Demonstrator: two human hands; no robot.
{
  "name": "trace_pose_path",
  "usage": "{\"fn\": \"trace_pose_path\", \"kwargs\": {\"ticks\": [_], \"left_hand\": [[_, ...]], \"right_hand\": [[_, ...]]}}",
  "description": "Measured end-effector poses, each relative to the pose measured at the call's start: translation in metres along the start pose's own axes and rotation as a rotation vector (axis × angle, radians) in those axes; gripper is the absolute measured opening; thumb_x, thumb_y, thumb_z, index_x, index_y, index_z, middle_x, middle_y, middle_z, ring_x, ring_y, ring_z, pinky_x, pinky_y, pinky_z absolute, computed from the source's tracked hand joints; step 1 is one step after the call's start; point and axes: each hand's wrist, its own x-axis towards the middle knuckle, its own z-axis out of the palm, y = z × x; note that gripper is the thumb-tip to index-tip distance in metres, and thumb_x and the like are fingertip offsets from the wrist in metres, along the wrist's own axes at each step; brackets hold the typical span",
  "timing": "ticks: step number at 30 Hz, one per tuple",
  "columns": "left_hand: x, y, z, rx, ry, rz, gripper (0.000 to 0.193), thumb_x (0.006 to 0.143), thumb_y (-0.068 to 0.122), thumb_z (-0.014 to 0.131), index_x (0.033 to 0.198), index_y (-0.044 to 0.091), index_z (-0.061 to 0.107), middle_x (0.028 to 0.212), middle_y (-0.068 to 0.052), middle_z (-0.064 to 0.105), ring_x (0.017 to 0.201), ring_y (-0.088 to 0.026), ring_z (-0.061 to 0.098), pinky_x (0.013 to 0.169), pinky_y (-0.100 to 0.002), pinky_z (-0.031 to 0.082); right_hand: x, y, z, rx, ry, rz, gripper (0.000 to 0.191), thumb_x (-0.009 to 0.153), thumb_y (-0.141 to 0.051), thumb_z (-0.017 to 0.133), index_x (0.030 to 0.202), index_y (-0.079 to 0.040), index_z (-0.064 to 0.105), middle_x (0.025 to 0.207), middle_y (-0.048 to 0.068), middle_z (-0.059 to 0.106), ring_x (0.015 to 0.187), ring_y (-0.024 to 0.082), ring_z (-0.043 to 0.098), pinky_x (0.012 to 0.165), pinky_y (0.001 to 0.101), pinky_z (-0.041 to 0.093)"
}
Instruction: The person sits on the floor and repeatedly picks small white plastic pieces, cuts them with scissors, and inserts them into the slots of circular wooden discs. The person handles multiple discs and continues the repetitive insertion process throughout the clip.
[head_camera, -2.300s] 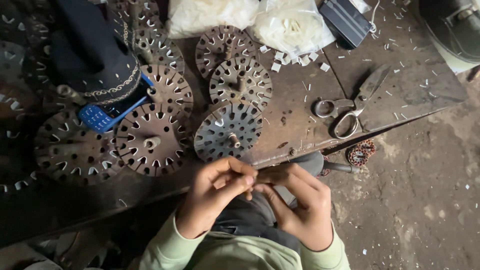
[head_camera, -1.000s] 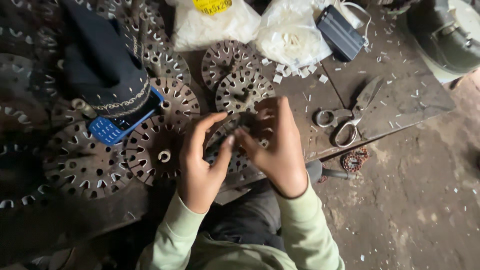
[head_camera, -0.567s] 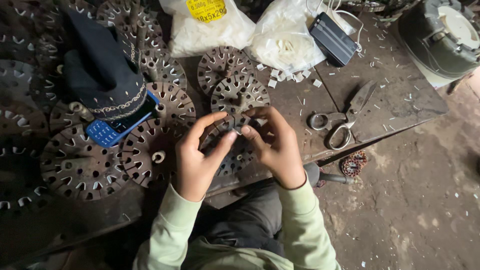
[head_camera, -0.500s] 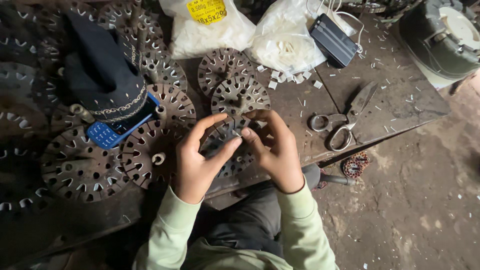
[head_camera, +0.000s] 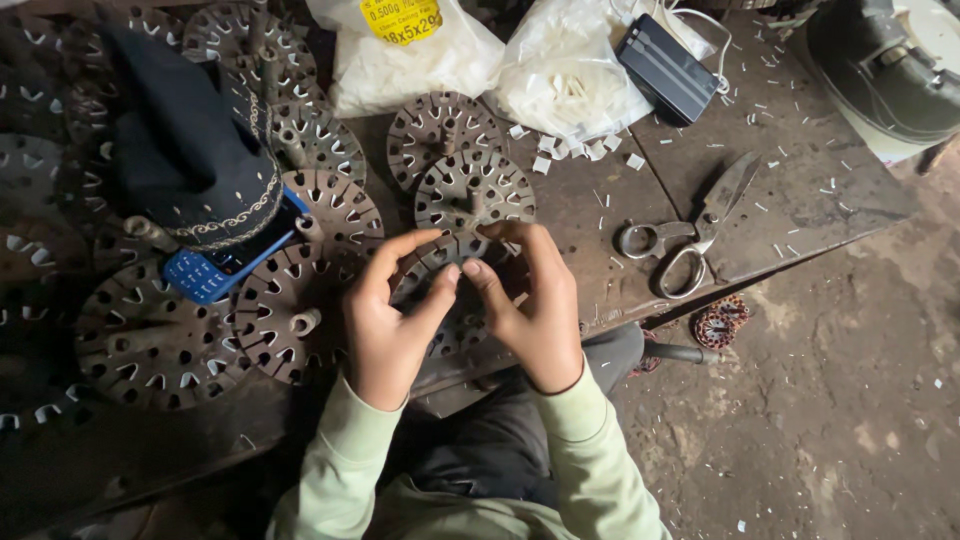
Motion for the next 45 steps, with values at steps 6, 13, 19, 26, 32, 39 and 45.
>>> {"fn": "trace_pose_path", "kwargs": {"ticks": [6,13,19,26,32,39,45], "left_hand": [[0.002,-0.002,0.004,0.156,0.065,0.008,0.03,0.087,0.004,0.078,0.115,0.0,0.069,0.094,-0.004,0.076,0.082,-0.007,0.069,0.077,-0.024,0.057],[0.006,-0.004,0.003,0.07,0.0,-0.037,0.027,0.09,0.009,0.08,0.114,0.0,0.072,0.097,-0.003,0.077,0.084,-0.006,0.068,0.078,-0.023,0.057],[0.001,0.003,0.005,0.173,0.101,0.143,0.031,0.089,0.006,0.079,0.118,-0.002,0.068,0.107,-0.009,0.073,0.096,-0.015,0.067,0.088,-0.029,0.055],[-0.042,0.03,0.009,0.323,0.08,0.639,0.023,0.095,0.005,0.074,0.116,0.005,0.064,0.112,-0.008,0.068,0.103,-0.023,0.068,0.091,-0.033,0.056],[-0.03,0.022,0.041,0.203,-0.384,0.457,0.032,0.092,0.004,0.071,0.124,0.002,0.068,0.117,-0.014,0.068,0.106,-0.03,0.068,0.09,-0.036,0.055],[-0.04,0.011,0.048,0.016,-0.499,0.332,0.023,0.093,0.002,0.071,0.116,0.004,0.073,0.109,-0.009,0.07,0.1,-0.024,0.072,0.086,-0.032,0.057],[-0.046,-0.001,0.048,-0.29,-0.639,-0.046,0.014,0.094,0.002,0.071,0.108,-0.002,0.073,0.105,-0.01,0.067,0.077,-0.014,0.071,0.069,-0.026,0.058]], "right_hand": [[0.015,0.045,-0.046,0.088,-0.336,0.289,0.028,0.088,-0.014,0.079,0.114,-0.005,0.072,0.083,0.008,0.075,0.064,0.01,0.064,0.057,0.0253,0.05],[0.11,0.196,-0.113,-0.877,0.134,-0.138,0.036,0.08,-0.022,0.083,0.109,-0.004,0.073,0.109,0.019,0.07,0.096,0.038,0.065,0.083,0.049,0.052],[0.114,0.223,-0.111,-1.089,-0.029,-0.057,0.034,0.072,-0.027,0.084,0.096,-0.007,0.073,0.108,0.016,0.067,0.1,0.041,0.06,0.075,0.0523,0.049],[0.036,0.126,-0.115,-0.383,-0.06,0.154,0.016,0.083,-0.012,0.073,0.096,-0.006,0.068,0.088,0.007,0.069,0.08,0.019,0.066,0.071,0.033,0.052],[-0.051,0.047,-0.117,0.496,-0.18,0.473,0.015,0.095,-0.014,0.071,0.098,0.001,0.071,0.088,0.004,0.069,0.081,0.012,0.062,0.073,0.0283,0.048],[-0.077,0.048,-0.118,0.768,-0.28,0.474,0.014,0.093,-0.01,0.076,0.094,0.001,0.068,0.086,0.008,0.07,0.078,0.016,0.064,0.07,0.0313,0.052],[-0.086,0.059,-0.118,0.75,-0.342,0.51,0.015,0.089,-0.011,0.077,0.088,0.002,0.069,0.09,0.01,0.074,0.076,0.017,0.066,0.066,0.0306,0.054]]}}
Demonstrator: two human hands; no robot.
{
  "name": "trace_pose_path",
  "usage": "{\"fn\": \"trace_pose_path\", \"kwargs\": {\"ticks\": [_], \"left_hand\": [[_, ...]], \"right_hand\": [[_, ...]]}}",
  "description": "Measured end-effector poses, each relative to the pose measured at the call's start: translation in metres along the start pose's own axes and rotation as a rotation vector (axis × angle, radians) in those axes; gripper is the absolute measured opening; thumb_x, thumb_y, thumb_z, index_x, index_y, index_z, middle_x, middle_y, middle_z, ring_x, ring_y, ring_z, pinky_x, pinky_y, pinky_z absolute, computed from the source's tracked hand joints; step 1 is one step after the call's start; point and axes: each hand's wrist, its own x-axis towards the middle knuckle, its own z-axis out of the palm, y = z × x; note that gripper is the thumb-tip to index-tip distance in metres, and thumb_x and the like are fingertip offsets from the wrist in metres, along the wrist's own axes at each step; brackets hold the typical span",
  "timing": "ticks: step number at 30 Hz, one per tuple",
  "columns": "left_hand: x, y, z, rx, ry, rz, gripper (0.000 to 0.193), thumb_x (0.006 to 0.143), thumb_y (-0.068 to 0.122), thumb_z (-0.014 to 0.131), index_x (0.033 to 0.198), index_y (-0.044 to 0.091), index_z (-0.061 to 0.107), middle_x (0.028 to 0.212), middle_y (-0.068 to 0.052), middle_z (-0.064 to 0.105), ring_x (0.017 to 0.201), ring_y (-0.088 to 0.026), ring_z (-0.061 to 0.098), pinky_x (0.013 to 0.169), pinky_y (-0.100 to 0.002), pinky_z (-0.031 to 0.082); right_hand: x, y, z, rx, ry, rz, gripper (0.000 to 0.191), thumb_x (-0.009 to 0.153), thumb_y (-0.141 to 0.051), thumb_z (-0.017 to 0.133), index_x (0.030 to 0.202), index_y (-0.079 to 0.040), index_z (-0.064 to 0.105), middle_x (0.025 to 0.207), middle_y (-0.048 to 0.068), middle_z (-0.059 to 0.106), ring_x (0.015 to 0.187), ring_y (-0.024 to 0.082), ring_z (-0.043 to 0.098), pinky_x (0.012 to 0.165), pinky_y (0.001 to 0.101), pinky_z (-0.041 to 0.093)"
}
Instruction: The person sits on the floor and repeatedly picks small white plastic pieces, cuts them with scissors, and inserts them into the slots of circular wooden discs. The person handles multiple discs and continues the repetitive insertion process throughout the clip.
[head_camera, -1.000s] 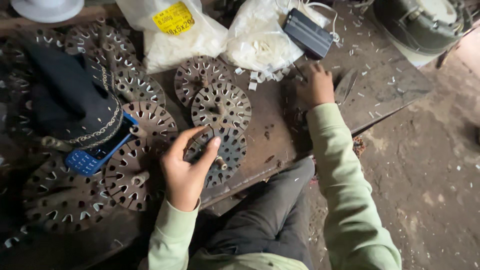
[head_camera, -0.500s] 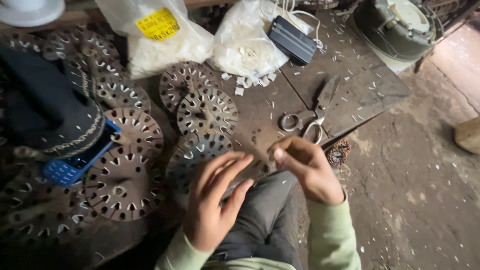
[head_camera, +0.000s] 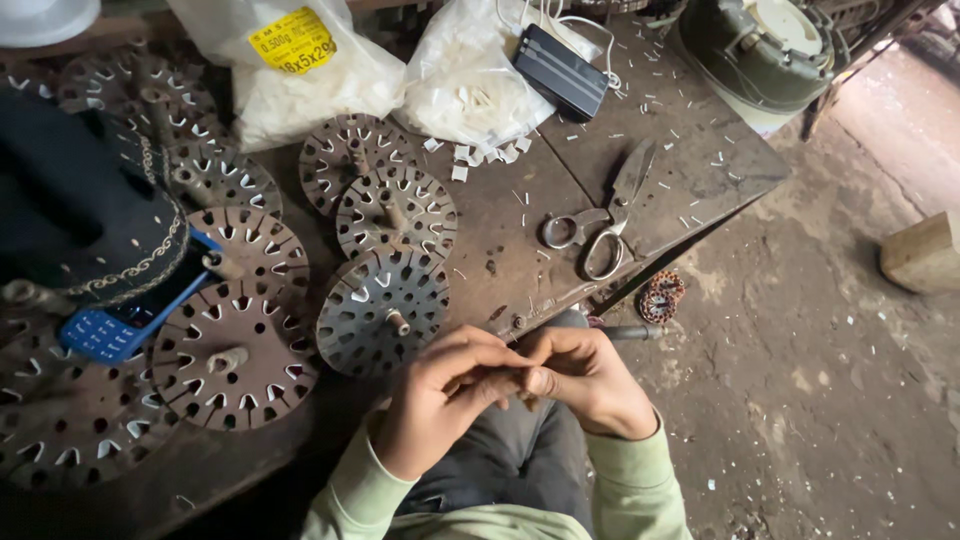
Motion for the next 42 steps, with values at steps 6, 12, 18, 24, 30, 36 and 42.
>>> {"fn": "trace_pose_path", "kwargs": {"ticks": [6,12,18,24,30,36,42], "left_hand": [[-0.005,-0.014,0.009,-0.106,0.144,0.045,0.01,0.102,0.003,0.064,0.108,-0.005,0.063,0.112,-0.009,0.067,0.088,-0.013,0.07,0.08,-0.027,0.06],[-0.014,-0.021,0.012,-0.198,0.203,-0.116,0.014,0.1,0.007,0.065,0.108,-0.005,0.067,0.095,-0.007,0.074,0.085,-0.013,0.075,0.077,-0.027,0.062],[-0.009,-0.041,0.005,-0.192,0.293,-0.22,0.026,0.097,0.008,0.069,0.119,-0.005,0.073,0.095,-0.006,0.075,0.08,-0.009,0.067,0.075,-0.022,0.055],[-0.01,-0.051,0.009,-0.257,0.279,-0.247,0.021,0.097,0.011,0.069,0.111,-0.004,0.071,0.09,-0.004,0.07,0.079,-0.008,0.065,0.075,-0.023,0.054],[-0.007,-0.052,0.015,-0.287,0.244,-0.223,0.019,0.097,0.01,0.068,0.109,-0.003,0.07,0.09,-0.002,0.07,0.079,-0.009,0.066,0.075,-0.024,0.056],[0.0,-0.04,0.017,-0.29,0.218,-0.23,0.024,0.093,0.006,0.072,0.114,-0.003,0.07,0.092,-0.002,0.07,0.084,-0.01,0.068,0.08,-0.023,0.055],[0.01,-0.016,0.016,-0.346,0.334,-0.175,0.022,0.093,0.004,0.072,0.113,-0.006,0.07,0.101,-0.004,0.074,0.087,-0.009,0.069,0.082,-0.024,0.057]], "right_hand": [[0.048,0.009,-0.033,-0.678,0.631,-0.423,0.021,0.099,-0.014,0.073,0.088,0.004,0.068,0.081,0.008,0.069,0.072,0.013,0.06,0.065,0.032,0.049],[0.101,0.001,-0.089,-1.649,0.974,-0.384,0.045,0.082,-0.043,0.084,0.091,-0.004,0.063,0.083,0.018,0.068,0.073,0.041,0.066,0.063,0.0487,0.052],[0.075,0.01,-0.093,-1.588,0.878,0.083,0.045,0.089,-0.052,0.072,0.095,-0.009,0.06,0.08,0.017,0.074,0.076,0.039,0.07,0.068,0.05,0.054],[0.05,0.028,-0.102,-1.282,0.872,-0.08,0.058,0.084,-0.04,0.08,0.107,0.003,0.048,0.078,0.022,0.069,0.067,0.037,0.069,0.058,0.0455,0.054],[-0.002,0.055,-0.09,0.011,0.863,0.068,0.024,0.085,-0.025,0.071,0.107,-0.015,0.068,0.065,0.0,0.057,0.048,0.017,0.052,0.045,0.0344,0.043],[-0.06,0.098,-0.049,0.172,0.782,0.07,0.029,0.093,-0.03,0.076,0.096,-0.003,0.066,0.063,0.0,0.049,0.05,0.015,0.047,0.048,0.0308,0.037],[-0.075,0.149,0.019,-0.168,0.493,-0.257,0.065,0.09,-0.044,0.078,0.126,0.004,0.053,0.11,0.009,0.06,0.1,0.019,0.061,0.093,0.0346,0.051]]}}
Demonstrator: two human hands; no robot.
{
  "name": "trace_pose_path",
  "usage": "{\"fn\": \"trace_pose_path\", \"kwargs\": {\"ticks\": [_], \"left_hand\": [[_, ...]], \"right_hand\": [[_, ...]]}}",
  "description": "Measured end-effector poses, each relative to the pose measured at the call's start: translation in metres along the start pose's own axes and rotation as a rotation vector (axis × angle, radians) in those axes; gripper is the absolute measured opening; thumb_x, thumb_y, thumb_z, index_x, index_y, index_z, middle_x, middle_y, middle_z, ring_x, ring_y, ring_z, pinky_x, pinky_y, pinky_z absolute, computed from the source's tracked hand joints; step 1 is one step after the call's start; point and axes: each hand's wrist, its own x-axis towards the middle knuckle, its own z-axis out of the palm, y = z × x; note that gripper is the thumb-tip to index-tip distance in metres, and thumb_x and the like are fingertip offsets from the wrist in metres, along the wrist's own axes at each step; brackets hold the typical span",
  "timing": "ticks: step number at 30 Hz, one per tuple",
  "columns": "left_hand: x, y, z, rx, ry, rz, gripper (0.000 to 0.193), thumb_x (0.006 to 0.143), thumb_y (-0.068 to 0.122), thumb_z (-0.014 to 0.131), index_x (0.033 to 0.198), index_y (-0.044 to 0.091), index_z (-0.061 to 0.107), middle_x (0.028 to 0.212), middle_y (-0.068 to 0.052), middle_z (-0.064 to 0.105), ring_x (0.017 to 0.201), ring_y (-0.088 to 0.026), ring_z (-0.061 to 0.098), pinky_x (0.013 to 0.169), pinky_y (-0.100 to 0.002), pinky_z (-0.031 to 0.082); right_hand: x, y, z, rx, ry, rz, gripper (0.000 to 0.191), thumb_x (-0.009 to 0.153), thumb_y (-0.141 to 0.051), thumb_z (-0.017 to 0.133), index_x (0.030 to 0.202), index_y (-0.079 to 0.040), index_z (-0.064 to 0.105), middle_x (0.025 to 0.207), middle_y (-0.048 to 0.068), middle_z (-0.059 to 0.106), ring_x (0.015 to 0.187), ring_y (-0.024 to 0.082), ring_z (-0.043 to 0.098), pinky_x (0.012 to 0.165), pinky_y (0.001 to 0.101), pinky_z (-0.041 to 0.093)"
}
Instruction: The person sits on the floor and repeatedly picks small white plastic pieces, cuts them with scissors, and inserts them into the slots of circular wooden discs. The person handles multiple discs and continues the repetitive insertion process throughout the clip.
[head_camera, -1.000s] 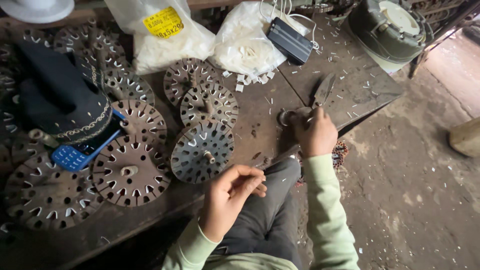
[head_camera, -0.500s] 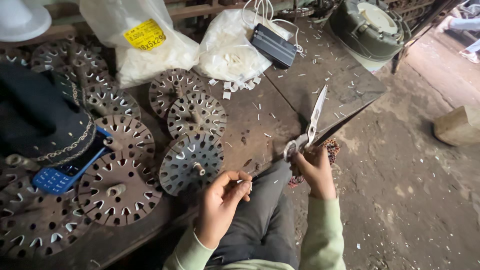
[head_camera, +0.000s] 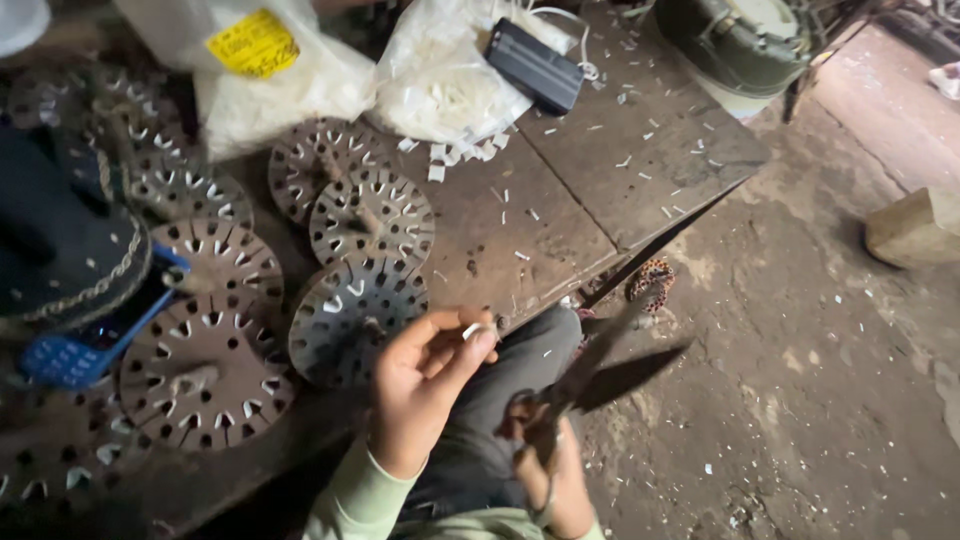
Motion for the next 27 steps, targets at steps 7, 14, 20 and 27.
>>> {"fn": "trace_pose_path", "kwargs": {"ticks": [7,14,20,27], "left_hand": [[-0.005,0.024,0.005,0.034,0.019,0.038,0.022,0.094,-0.004,0.072,0.116,-0.007,0.071,0.106,-0.008,0.074,0.093,-0.009,0.068,0.085,-0.023,0.055],[-0.013,0.036,-0.006,-0.004,-0.035,0.079,0.028,0.09,-0.013,0.065,0.118,-0.008,0.067,0.113,-0.009,0.073,0.103,-0.012,0.071,0.092,-0.025,0.057],[-0.014,0.039,-0.011,-0.016,-0.051,0.068,0.024,0.094,-0.013,0.065,0.117,-0.011,0.067,0.109,-0.011,0.073,0.099,-0.014,0.072,0.092,-0.028,0.059],[-0.009,0.035,-0.014,0.022,0.059,0.0,0.02,0.094,-0.004,0.071,0.113,-0.008,0.069,0.103,-0.009,0.074,0.091,-0.011,0.069,0.085,-0.025,0.057]], "right_hand": [[0.016,-0.026,0.034,-0.266,-0.166,-0.128,0.1,0.084,-0.055,0.08,0.149,0.005,0.033,0.125,0.011,0.054,0.114,0.019,0.053,0.1,0.0322,0.044],[0.044,-0.079,0.058,-0.382,-0.131,-0.009,0.041,0.081,-0.021,0.084,0.101,-0.003,0.053,0.085,0.004,0.049,0.079,0.01,0.045,0.069,0.0251,0.041],[0.039,-0.083,0.067,-0.453,0.007,-0.109,0.024,0.078,-0.005,0.077,0.077,-0.005,0.053,0.06,-0.001,0.052,0.053,0.006,0.045,0.049,0.0233,0.036],[0.027,-0.047,0.054,-0.332,0.181,0.04,0.027,0.081,0.002,0.079,0.075,-0.003,0.053,0.068,0.001,0.05,0.062,0.008,0.045,0.056,0.0246,0.037]]}}
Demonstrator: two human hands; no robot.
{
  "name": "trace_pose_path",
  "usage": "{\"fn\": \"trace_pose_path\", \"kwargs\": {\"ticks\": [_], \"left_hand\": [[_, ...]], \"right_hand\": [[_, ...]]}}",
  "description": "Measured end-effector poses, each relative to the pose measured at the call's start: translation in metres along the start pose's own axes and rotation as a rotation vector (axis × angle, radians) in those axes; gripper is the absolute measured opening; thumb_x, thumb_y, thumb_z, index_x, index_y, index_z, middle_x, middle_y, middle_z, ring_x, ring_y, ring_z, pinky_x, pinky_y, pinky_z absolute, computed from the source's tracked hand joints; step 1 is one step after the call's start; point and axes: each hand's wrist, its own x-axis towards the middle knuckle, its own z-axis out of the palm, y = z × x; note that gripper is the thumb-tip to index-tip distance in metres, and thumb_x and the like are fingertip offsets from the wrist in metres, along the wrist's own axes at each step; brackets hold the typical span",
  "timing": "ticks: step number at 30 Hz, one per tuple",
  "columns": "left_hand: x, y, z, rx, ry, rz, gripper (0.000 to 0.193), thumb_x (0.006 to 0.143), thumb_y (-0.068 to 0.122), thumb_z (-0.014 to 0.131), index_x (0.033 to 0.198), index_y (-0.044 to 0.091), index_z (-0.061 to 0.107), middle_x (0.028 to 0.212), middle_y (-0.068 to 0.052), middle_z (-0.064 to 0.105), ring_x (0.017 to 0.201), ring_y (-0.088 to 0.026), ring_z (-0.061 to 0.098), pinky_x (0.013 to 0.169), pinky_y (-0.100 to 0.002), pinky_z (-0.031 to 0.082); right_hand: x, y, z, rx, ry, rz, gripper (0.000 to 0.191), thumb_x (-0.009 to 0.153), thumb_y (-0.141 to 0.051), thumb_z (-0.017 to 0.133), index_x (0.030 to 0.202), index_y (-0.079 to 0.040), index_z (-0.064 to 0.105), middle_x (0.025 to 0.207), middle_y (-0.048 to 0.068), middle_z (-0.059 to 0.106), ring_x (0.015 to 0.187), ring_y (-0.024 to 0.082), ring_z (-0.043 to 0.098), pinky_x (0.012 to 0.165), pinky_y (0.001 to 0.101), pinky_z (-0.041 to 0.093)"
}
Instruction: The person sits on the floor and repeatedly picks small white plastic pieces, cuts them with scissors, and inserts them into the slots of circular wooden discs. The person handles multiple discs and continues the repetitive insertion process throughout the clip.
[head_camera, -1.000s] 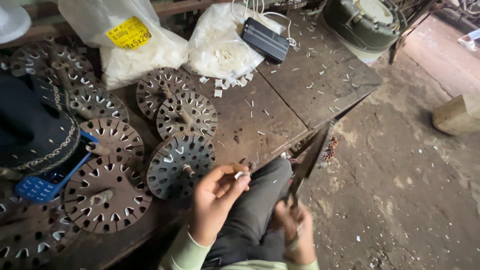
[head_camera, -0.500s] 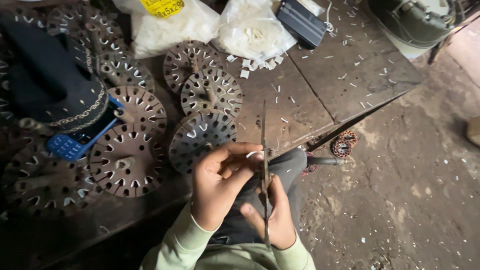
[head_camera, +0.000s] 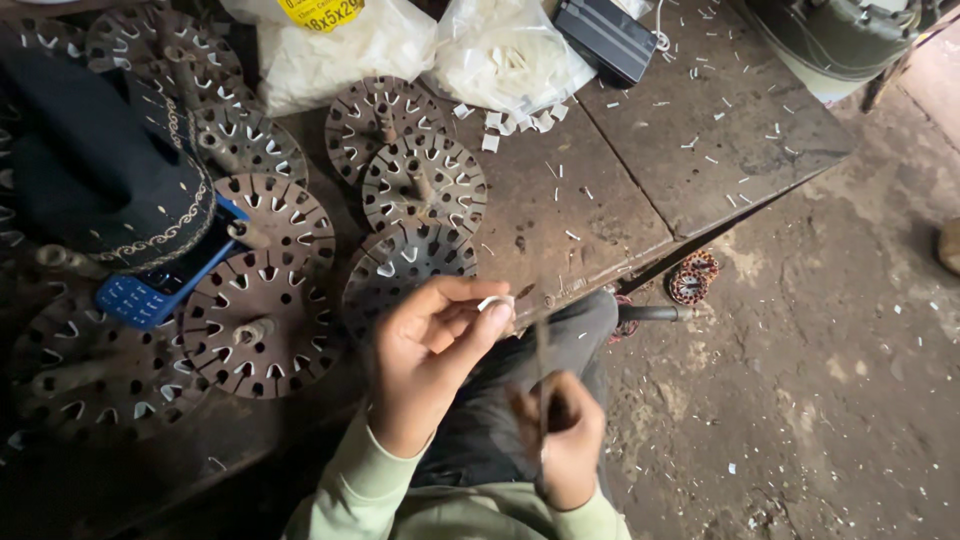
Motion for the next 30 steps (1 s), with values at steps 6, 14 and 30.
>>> {"fn": "trace_pose_path", "kwargs": {"ticks": [6,14,30], "left_hand": [[-0.007,-0.005,-0.006,0.124,-0.1,0.161,0.014,0.097,-0.002,0.074,0.111,-0.006,0.07,0.105,-0.004,0.069,0.091,-0.009,0.062,0.083,-0.023,0.051],[-0.011,-0.009,-0.009,-0.015,-0.147,0.057,0.014,0.099,0.002,0.067,0.111,-0.005,0.068,0.104,-0.003,0.071,0.092,-0.01,0.069,0.084,-0.024,0.058],[-0.025,0.011,-0.028,0.159,-0.052,0.025,0.013,0.094,-0.003,0.069,0.106,-0.005,0.071,0.1,-0.005,0.073,0.089,-0.007,0.069,0.081,-0.022,0.057]], "right_hand": [[0.123,0.021,-0.08,0.057,0.04,0.156,0.02,0.094,-0.019,0.071,0.105,-0.002,0.069,0.087,0.004,0.066,0.073,0.011,0.057,0.062,0.0268,0.043],[0.199,-0.032,-0.069,-0.898,0.104,-0.435,0.029,0.092,-0.027,0.08,0.096,0.0,0.071,0.076,0.019,0.069,0.067,0.035,0.067,0.062,0.0404,0.051],[0.06,-0.132,0.01,-0.212,-0.326,-0.756,0.02,0.076,0.005,0.081,0.094,0.003,0.071,0.095,0.012,0.073,0.088,0.023,0.075,0.081,0.0305,0.059]]}}
